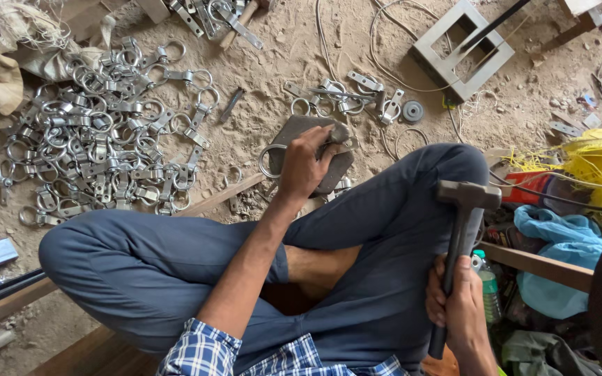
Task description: The person sits on the floor and uses a hammer to strike metal parts placed on a metal block. They repeatedly pick up parts, position them, and hit them with the hammer.
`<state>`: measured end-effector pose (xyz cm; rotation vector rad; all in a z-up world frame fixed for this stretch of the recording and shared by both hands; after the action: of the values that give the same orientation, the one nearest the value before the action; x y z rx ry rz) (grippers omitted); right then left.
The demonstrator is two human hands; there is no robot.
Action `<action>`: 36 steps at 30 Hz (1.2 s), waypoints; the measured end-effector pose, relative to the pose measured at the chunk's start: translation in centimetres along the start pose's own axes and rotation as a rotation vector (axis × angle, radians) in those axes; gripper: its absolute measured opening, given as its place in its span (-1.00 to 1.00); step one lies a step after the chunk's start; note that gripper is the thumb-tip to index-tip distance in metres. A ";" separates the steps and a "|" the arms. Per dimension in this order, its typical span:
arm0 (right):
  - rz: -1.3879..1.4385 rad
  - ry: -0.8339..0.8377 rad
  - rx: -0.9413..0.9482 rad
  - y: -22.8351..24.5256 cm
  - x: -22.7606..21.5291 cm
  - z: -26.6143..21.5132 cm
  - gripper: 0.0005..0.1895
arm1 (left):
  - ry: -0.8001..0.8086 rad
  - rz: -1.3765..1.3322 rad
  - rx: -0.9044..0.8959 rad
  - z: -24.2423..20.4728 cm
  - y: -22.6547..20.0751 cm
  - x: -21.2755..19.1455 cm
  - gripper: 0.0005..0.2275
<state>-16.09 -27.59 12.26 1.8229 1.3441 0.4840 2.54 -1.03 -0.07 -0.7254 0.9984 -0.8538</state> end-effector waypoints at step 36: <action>-0.102 0.061 -0.060 0.0 1.7 -1.2 -0.46 | -0.173 -0.078 -0.071 0.6 0.6 -0.7 -0.82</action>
<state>-16.35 -25.60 12.70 1.6941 1.4403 0.5239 3.02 -0.02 -0.09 -0.8884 0.8537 -0.8117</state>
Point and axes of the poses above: each hand's wrist, its own z-axis towards the middle knuckle, its own x-axis out of the palm, y = z × x, the point moved 2 cm from there along z, towards the middle knuckle, and after that the axes turned 11 degrees about -y, right-handed, at the moved point
